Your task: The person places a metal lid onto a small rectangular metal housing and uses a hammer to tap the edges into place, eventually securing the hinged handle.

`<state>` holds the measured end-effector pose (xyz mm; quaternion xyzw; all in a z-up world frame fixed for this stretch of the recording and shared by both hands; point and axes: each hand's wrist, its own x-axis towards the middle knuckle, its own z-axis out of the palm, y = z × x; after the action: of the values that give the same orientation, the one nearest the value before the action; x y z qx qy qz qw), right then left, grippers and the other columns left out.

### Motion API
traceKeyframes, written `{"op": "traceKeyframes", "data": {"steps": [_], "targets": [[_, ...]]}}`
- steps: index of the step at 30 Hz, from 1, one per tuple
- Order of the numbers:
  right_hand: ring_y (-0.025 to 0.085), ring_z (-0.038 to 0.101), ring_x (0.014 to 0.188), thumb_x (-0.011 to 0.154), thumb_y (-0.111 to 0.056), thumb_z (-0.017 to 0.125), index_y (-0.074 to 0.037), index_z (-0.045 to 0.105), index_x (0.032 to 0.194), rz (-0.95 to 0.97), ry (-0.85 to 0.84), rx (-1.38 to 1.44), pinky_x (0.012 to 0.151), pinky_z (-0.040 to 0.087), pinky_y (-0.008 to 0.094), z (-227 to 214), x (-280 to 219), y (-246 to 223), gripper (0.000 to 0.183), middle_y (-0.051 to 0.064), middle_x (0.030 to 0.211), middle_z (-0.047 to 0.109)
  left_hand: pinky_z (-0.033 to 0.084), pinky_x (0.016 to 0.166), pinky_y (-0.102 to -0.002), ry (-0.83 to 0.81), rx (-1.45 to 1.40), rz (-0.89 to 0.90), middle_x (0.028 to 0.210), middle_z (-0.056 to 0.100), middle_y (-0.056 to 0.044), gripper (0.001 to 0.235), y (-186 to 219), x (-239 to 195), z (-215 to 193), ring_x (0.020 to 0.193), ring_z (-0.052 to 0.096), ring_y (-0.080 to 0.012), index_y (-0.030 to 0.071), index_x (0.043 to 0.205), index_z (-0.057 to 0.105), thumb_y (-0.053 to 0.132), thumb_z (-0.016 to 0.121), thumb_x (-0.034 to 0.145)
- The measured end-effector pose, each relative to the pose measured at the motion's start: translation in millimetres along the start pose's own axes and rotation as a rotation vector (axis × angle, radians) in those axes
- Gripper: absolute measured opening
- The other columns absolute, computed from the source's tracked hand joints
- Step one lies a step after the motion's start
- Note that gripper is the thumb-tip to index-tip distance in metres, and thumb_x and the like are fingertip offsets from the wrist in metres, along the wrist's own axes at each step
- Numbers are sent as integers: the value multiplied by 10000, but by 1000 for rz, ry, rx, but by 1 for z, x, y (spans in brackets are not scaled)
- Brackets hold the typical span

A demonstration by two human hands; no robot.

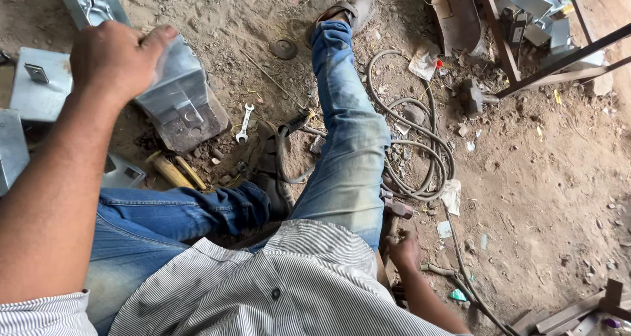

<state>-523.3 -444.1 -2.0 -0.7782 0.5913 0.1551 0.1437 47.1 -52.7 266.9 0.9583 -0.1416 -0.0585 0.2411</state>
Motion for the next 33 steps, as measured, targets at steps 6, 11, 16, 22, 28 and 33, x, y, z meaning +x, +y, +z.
{"op": "traceKeyframes", "data": {"steps": [6, 11, 16, 22, 28, 33], "targets": [[352, 698, 914, 952, -396, 667, -106, 755, 1062, -193, 89, -96, 859, 535, 475, 10, -8, -20, 323, 173, 933, 753, 456, 504, -385, 88, 5, 117, 593, 600, -55, 737, -26, 6, 5, 518, 597, -193, 105, 687, 629, 734, 560, 1064], [382, 728, 890, 968, -274, 526, -121, 782, 1074, -264, 49, 267, 819, 578, 505, 25, 10, -29, 317, 194, 973, 761, 406, 453, -374, 94, 46, 140, 525, 504, -52, 767, -23, 4, 16, 441, 496, -197, 110, 601, 543, 749, 537, 1026], [383, 691, 1031, 807, -359, 689, -73, 742, 1096, -358, -4, 37, 889, 557, 485, 21, 19, -41, 410, 208, 1104, 741, 322, 414, -396, 83, -17, 96, 496, 431, -29, 760, -16, 0, 18, 405, 416, -205, 140, 588, 472, 731, 485, 1066], [387, 684, 1093, 1100, -359, 426, -12, 670, 1178, -51, -103, 659, 972, 509, 500, 23, 8, -50, 431, 243, 1214, 707, 324, 380, -369, 97, 0, 118, 489, 424, 4, 713, -8, 12, 14, 399, 404, -160, 140, 624, 517, 683, 401, 1072], [208, 626, 611, 1048, -212, 546, 6, 735, 1145, 158, -92, 505, 583, 561, 400, -22, 10, -41, 304, 136, 814, 697, 336, 407, -385, -31, 18, 9, 533, 386, 33, 700, 6, 10, 7, 431, 346, -159, 131, 645, 516, 656, 350, 1078], [102, 328, 464, 1064, -223, 497, -78, 675, 1092, 210, -258, 929, 392, 273, 292, -91, 0, -51, 231, 15, 653, 503, 481, 526, -449, -10, 33, -9, 594, 571, -70, 710, 14, 12, 0, 534, 571, -227, 87, 704, 622, 639, 373, 1075]]}}
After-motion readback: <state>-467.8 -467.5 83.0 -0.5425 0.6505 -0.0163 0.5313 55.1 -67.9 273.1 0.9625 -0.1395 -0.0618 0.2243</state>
